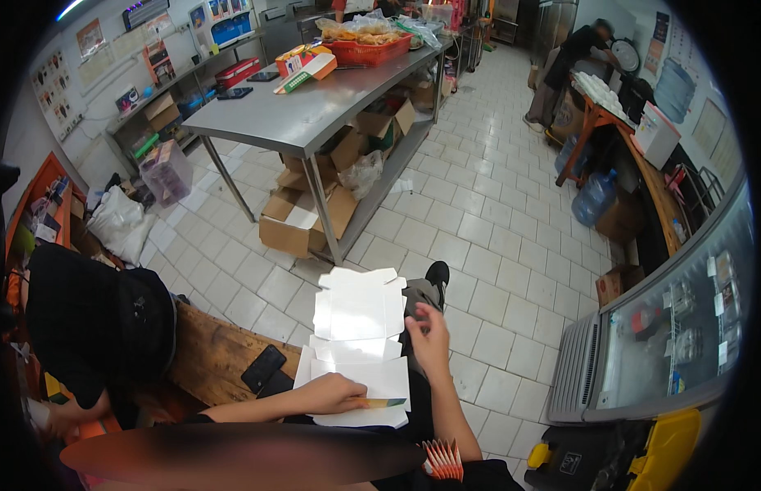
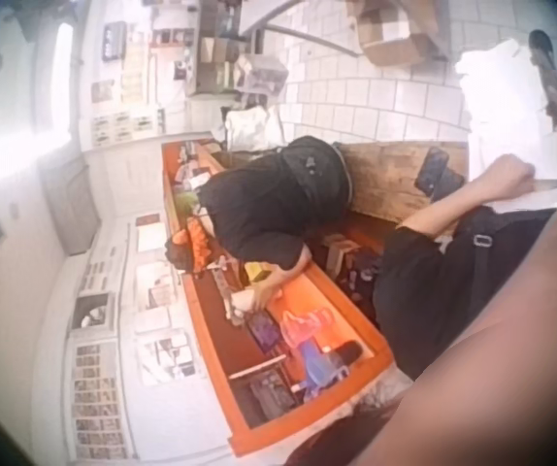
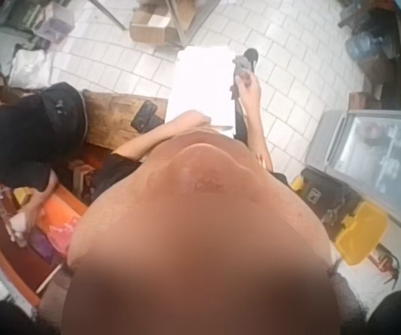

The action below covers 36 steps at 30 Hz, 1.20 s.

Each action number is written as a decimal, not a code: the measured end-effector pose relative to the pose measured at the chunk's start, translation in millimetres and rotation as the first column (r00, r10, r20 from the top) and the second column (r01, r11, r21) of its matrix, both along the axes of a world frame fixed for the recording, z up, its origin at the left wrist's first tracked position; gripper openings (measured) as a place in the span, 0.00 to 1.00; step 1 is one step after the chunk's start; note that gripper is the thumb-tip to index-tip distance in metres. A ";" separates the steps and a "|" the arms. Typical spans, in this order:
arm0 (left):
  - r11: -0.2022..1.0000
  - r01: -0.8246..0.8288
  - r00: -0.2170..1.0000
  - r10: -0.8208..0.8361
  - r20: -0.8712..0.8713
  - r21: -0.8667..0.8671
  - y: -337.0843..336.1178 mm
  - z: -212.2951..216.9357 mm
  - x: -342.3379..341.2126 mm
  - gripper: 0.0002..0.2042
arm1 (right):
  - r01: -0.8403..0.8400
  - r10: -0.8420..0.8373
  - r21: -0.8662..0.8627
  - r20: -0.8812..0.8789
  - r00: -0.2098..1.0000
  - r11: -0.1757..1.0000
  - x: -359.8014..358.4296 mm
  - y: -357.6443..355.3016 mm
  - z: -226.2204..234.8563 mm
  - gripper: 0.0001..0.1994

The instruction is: The person folds flat cardboard food containers into assembled boxes by hand. They repeatedly pick up a flat piece, fold the sides and bottom, and tuck the flaps to form a finished box, then place it on a growing stack.

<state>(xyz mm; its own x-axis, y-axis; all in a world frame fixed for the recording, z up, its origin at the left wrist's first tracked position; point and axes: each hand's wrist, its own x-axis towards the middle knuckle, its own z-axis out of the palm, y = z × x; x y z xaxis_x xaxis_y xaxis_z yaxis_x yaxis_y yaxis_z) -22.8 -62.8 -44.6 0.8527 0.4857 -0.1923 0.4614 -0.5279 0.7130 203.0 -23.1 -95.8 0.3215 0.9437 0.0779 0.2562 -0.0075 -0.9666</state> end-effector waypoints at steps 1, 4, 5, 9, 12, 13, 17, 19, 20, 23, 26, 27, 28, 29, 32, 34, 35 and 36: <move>1.000 -0.019 1.000 0.019 0.019 -0.023 0.2 7.3 -2.9 0.12 | 0.070 -0.067 0.039 -0.060 0.996 0.997 4.5 -0.2 8.6 0.15; 0.995 -0.082 0.988 0.089 0.127 -0.063 -2.5 16.1 -6.4 0.12 | 0.224 -0.178 0.190 -0.233 0.956 0.956 19.4 -1.7 36.1 0.12; 0.993 -0.094 0.978 0.105 0.178 -0.070 -4.1 14.4 -5.3 0.12 | 0.284 -0.214 0.228 -0.287 0.934 0.931 22.3 -3.2 44.4 0.10; 0.977 -0.012 0.966 0.067 0.251 -0.213 -3.7 -9.4 8.1 0.12 | 0.299 -0.171 0.339 -0.359 0.918 0.892 21.6 -18.3 68.2 0.05; 0.961 0.001 0.986 0.046 0.162 -0.277 -1.4 -22.6 5.4 0.12 | 0.301 -0.154 0.369 -0.378 0.913 0.879 18.7 -28.8 73.0 0.04; 0.950 -0.022 0.979 0.083 0.185 -0.312 0.2 -25.1 2.8 0.11 | 0.306 -0.141 0.383 -0.402 0.905 0.871 17.7 -31.4 70.8 0.04; 0.824 -0.064 0.943 0.234 0.235 -0.564 3.2 -33.4 -4.5 0.10 | 0.421 -0.111 0.438 -0.578 0.809 0.794 16.0 -26.9 44.5 0.08; 0.730 -0.048 0.907 0.318 0.276 -0.682 1.9 -40.5 -5.7 0.09 | 0.420 -0.263 0.134 -0.603 0.754 0.898 12.3 -16.1 23.7 0.12; 0.681 -0.044 0.893 0.355 0.276 -0.731 0.9 -45.0 -6.3 0.08 | 0.390 -0.319 -0.011 -0.597 0.736 0.921 11.5 -11.6 13.6 0.15; 0.598 -0.013 0.847 0.432 0.310 -0.801 -1.2 -59.2 -9.5 0.06 | -0.286 -0.036 -0.199 -0.872 0.488 0.937 15.8 -17.1 -8.9 0.29; 0.588 -0.013 0.795 0.497 0.348 -0.809 -3.1 -70.0 -13.2 0.06 | -0.641 0.452 0.268 -0.881 0.139 0.720 17.6 -26.5 -22.4 0.42; 0.593 -0.019 0.778 0.514 0.361 -0.805 -2.8 -72.2 -13.9 0.05 | -0.693 0.490 0.227 -0.847 0.206 0.684 19.9 -27.4 -24.7 0.44; 0.589 -0.012 0.770 0.521 0.369 -0.808 -2.5 -73.8 -14.7 0.05 | -0.749 0.526 0.163 -0.804 0.276 0.642 23.1 -26.9 -26.1 0.46; 0.585 -0.004 0.762 0.527 0.377 -0.811 -1.9 -74.8 -14.8 0.05 | -0.786 0.559 0.084 -0.749 0.356 0.612 26.5 -25.6 -26.7 0.49; 0.576 0.016 0.749 0.534 0.391 -0.817 -1.6 -75.2 -12.8 0.05 | -0.850 0.547 0.066 -0.790 0.276 0.523 33.8 -20.0 -25.3 0.48; 0.577 0.014 0.740 0.544 0.397 -0.816 -3.6 -74.6 -10.1 0.04 | -0.880 0.618 0.037 -0.726 0.302 0.474 36.7 -19.6 -20.6 0.49; 0.580 0.006 0.735 0.550 0.397 -0.814 -5.2 -74.1 -8.4 0.04 | -0.892 0.687 0.011 -0.643 0.339 0.451 37.3 -20.8 -17.3 0.50; 0.583 -0.004 0.730 0.557 0.396 -0.812 -7.0 -73.6 -6.7 0.04 | -0.898 0.745 -0.049 -0.539 0.393 0.438 37.0 -22.1 -13.7 0.50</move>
